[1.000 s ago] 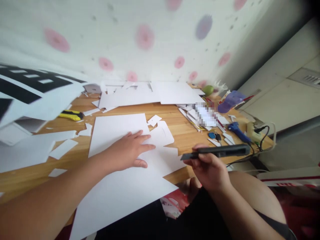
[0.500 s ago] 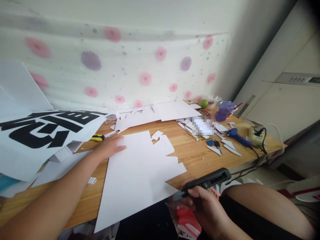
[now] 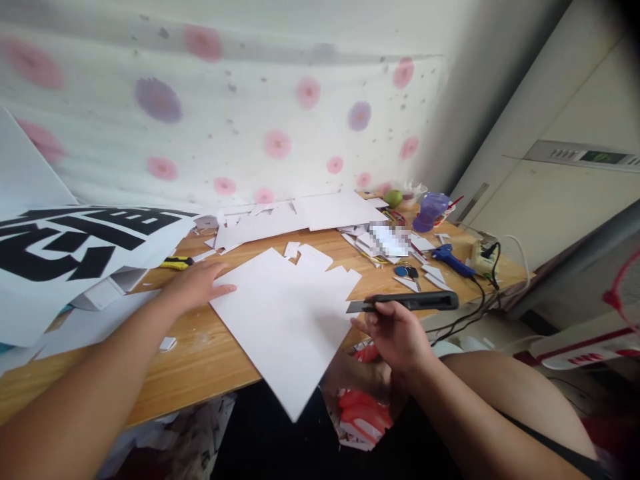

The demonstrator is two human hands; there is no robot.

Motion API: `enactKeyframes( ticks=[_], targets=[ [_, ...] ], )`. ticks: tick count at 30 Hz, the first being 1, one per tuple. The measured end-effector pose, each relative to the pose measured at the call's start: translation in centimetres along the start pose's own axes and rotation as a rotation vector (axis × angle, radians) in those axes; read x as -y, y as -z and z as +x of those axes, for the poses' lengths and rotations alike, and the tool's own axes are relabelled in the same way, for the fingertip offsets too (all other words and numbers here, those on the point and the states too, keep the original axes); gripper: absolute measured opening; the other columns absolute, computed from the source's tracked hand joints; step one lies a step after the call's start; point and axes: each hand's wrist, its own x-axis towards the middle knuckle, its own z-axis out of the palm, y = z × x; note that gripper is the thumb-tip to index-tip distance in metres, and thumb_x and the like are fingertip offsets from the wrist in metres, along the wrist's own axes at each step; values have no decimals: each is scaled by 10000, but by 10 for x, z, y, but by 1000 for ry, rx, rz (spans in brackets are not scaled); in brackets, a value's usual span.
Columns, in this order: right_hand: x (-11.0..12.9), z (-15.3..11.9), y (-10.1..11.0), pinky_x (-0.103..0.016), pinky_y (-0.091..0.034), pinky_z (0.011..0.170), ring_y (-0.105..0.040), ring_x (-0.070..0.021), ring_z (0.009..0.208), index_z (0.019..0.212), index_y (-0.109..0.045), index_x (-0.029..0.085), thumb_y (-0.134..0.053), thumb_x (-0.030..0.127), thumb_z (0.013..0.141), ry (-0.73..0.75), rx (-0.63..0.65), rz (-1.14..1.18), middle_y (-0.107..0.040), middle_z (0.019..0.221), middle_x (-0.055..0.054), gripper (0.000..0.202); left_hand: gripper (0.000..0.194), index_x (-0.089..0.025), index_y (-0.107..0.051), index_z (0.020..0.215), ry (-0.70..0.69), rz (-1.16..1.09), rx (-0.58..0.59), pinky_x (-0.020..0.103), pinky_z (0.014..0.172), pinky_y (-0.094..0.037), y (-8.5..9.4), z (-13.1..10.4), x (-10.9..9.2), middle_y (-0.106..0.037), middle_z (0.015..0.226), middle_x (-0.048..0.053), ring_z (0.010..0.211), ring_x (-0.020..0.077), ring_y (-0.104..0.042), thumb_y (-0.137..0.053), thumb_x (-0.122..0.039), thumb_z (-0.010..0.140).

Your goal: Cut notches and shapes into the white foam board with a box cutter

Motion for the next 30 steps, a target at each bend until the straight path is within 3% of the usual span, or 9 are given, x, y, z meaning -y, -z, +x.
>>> enactKeyframes(
  ticks=[4, 9, 12, 14, 18, 22, 26, 28, 30],
  targets=[
    [-3, 14, -1, -360, -577, 672, -418, -93, 448, 718, -728, 197, -748, 268, 511, 98, -39, -125, -521, 443, 69, 220, 449, -195, -630, 1373, 9, 18, -46, 615, 1158, -492, 3, -14, -24, -600, 1485, 133, 1369, 348, -585, -743, -419, 1000],
    [16, 28, -5, -211, -434, 495, -381, -63, 455, 758, -712, 204, -735, 194, 473, 347, -87, -290, -504, 480, 91, 286, 575, -219, -600, 1476, -358, -80, -12, 567, 1246, -415, 11, -34, -117, -518, 1633, 139, 1508, 343, -490, -741, -468, 977],
    [39, 43, -7, -254, -532, 542, -396, -66, 451, 758, -718, 201, -782, 225, 519, 413, -31, -444, -468, 468, 104, 248, 594, -255, -611, 1489, -488, -96, 32, 516, 1260, -406, 14, -33, -165, -459, 1685, 130, 1547, 366, -450, -757, -453, 948],
    [51, 57, -6, -293, -572, 558, -418, -75, 447, 776, -728, 199, -823, 268, 558, 409, 6, -532, -465, 467, 105, 248, 626, -229, -598, 1500, -510, -81, 50, 559, 1260, -396, 13, -26, -181, -412, 1703, 159, 1578, 414, -386, -766, -451, 939],
    [56, 89, -3, -317, -576, 536, -513, -104, 465, 857, -716, 204, -887, 350, 611, 423, 79, -652, -550, 540, 83, 334, 737, -214, -512, 1572, -530, -41, 92, 615, 1250, -395, 8, -11, -185, -378, 1713, 173, 1595, 446, -334, -773, -494, 942],
    [40, 118, -2, -334, -572, 579, -646, -158, 577, 945, -677, 224, -894, 403, 688, 480, 193, -784, -664, 695, 28, 382, 811, -198, -454, 1614, -548, -3, 133, 638, 1252, -394, 6, -8, -182, -368, 1716, 170, 1599, 452, -319, -760, -549, 951],
    [25, 136, -9, -354, -580, 689, -692, -189, 739, 995, -637, 250, -851, 364, 778, 627, 303, -935, -716, 854, -13, 326, 849, -181, -444, 1620, -567, 23, 144, 673, 1247, -400, 3, -10, -182, -353, 1716, 164, 1597, 470, -314, -770, -570, 940],
    [21, 140, -13, -353, -572, 709, -697, -198, 776, 1003, -627, 257, -835, 362, 806, 668, 377, -1020, -724, 875, -17, 305, 861, -157, -483, 1596, -616, 38, 62, 683, 1208, -454, -2, -11, -179, -391, 1690, 178, 1557, 486, -387, -790, -588, 916],
    [19, 143, -15, -347, -557, 696, -694, -195, 759, 1008, -631, 260, -817, 373, 832, 694, 411, -1092, -730, 875, -14, 280, 873, -128, -564, 1532, -682, 49, -112, 669, 1120, -550, -8, -13, -176, -480, 1629, 197, 1469, 496, -515, -821, -632, 867]
  ],
)
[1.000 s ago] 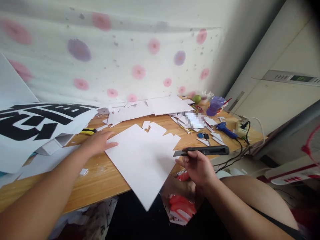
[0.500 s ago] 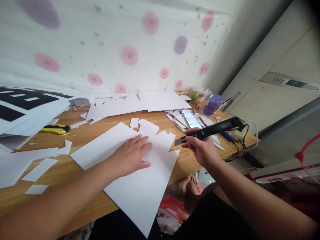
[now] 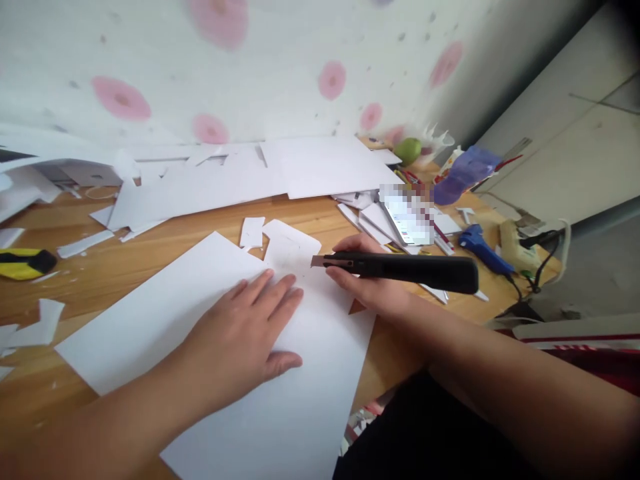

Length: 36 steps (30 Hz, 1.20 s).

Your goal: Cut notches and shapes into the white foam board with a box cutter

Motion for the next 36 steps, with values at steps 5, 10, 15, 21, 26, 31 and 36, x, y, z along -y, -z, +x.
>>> enactKeyframes(
  ticks=[5, 10, 15, 21, 26, 31, 36],
  targets=[
    [4, -5, -3, -331, -560, 687, -709, -189, 749, 993, -660, 267, -806, 296, 829, -19, 20, -80, -754, 880, -6, 221, 886, -130, -687, 1396, -48, 77, -274, 603, 960, -666, -7, -5, -1, -622, 1510, 169, 1308, 453, -671, -858, -730, 767],
    [11, -9, -6, -327, -566, 627, -730, -221, 773, 959, -659, 280, -840, 323, 814, -175, -11, -25, -755, 831, -8, 237, 895, -119, -711, 1363, -65, 99, -326, 596, 913, -680, -8, -4, -2, -643, 1477, 185, 1263, 456, -698, -822, -771, 759],
    [12, -9, -6, -310, -533, 563, -721, -225, 734, 940, -681, 284, -867, 319, 787, -190, -4, -4, -755, 799, -11, 244, 940, -110, -707, 1371, -94, 138, -302, 608, 914, -677, -9, -4, -2, -622, 1485, 217, 1264, 477, -692, -878, -725, 682],
    [5, -10, -6, -300, -534, 589, -675, -172, 642, 920, -684, 273, -820, 301, 835, -30, 22, -101, -743, 767, 9, 163, 928, -120, -731, 1338, -72, 105, -333, 603, 902, -693, -7, -2, -4, -646, 1459, 197, 1244, 466, -709, -866, -772, 692],
    [-1, -12, -6, -283, -502, 578, -638, -151, 619, 972, -659, 261, -759, 287, 919, 253, 69, -218, -699, 750, 15, 116, 978, -99, -738, 1320, -91, 115, -334, 614, 884, -699, -5, -1, -3, -658, 1433, 222, 1210, 481, -723, -954, -716, 592],
    [-1, -10, -7, -285, -474, 542, -594, -154, 570, 960, -634, 257, -710, 269, 920, 391, 82, -288, -647, 693, 14, 87, 940, -119, -739, 1324, -77, 110, -349, 601, 866, -703, -5, -2, -2, -661, 1435, 215, 1190, 470, -736, -921, -735, 637],
    [1, -11, -5, -291, -467, 551, -575, -166, 579, 982, -622, 258, -709, 217, 919, 438, 127, -294, -633, 698, 8, 115, 935, -106, -699, 1376, -88, 76, -295, 631, 903, -679, -10, -4, 1, -621, 1485, 248, 1246, 504, -696, -915, -691, 680]
  ],
)
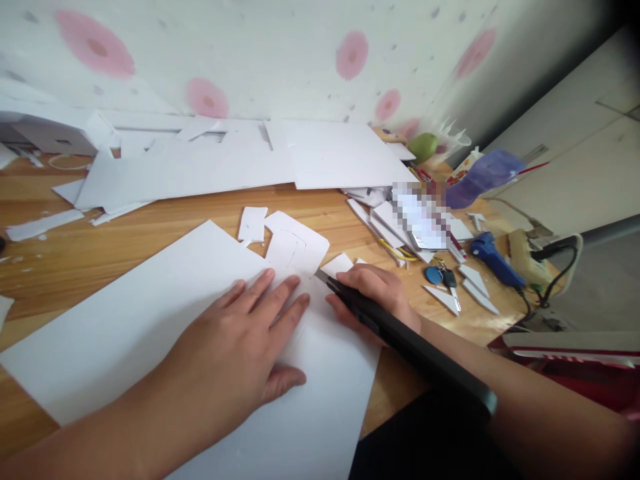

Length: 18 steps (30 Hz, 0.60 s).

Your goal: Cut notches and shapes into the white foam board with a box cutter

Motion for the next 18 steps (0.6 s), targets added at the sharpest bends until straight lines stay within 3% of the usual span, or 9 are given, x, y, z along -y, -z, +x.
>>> enactKeyframes(
  ticks=[5, 11, 18],
  targets=[
    [2, -5, 2, -288, -484, 571, -590, -167, 601, 992, -629, 250, -701, 237, 940, -14, 26, -34, -654, 734, -8, 89, 929, -110, -621, 1469, 11, -67, 58, 670, 989, -625, -5, -4, 1, -536, 1579, 255, 1341, 529, -623, -884, -645, 756],
    [2, -6, 2, -271, -444, 562, -549, -149, 569, 960, -624, 248, -697, 232, 930, -11, 19, -34, -626, 702, 10, 81, 915, -124, -691, 1391, -10, 19, 14, 622, 915, -675, -3, -1, 1, -611, 1503, 241, 1268, 500, -686, -879, -710, 714],
    [2, -6, 2, -278, -452, 576, -561, -164, 591, 945, -619, 252, -684, 231, 916, -8, 39, -65, -634, 698, 3, 74, 934, -123, -652, 1441, 6, -18, 47, 637, 960, -653, -4, -4, 2, -576, 1539, 251, 1306, 518, -655, -885, -691, 738]
  ],
)
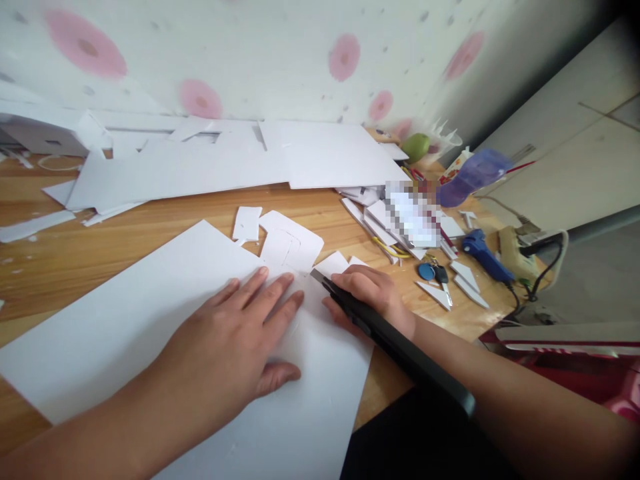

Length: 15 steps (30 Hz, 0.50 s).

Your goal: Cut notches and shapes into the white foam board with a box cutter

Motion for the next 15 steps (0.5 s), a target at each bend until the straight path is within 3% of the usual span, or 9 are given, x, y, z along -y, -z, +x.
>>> enactKeyframes(
  ticks=[7, 15],
  targets=[
    [0, -1, 3, -278, -440, 576, -546, -162, 589, 913, -612, 251, -671, 245, 916, -17, 53, -6, -629, 693, 3, 59, 906, -142, -631, 1471, 12, -21, 45, 652, 1003, -629, -1, -1, -1, -538, 1577, 242, 1351, 515, -624, -841, -695, 786],
    [-1, -1, 5, -276, -390, 551, -489, -150, 549, 832, -572, 255, -679, 161, 870, -5, 45, 58, -567, 645, 31, 147, 955, -110, -647, 1445, 13, -24, 31, 666, 971, -636, 0, 1, -2, -570, 1540, 265, 1313, 535, -643, -895, -691, 729]
  ],
)
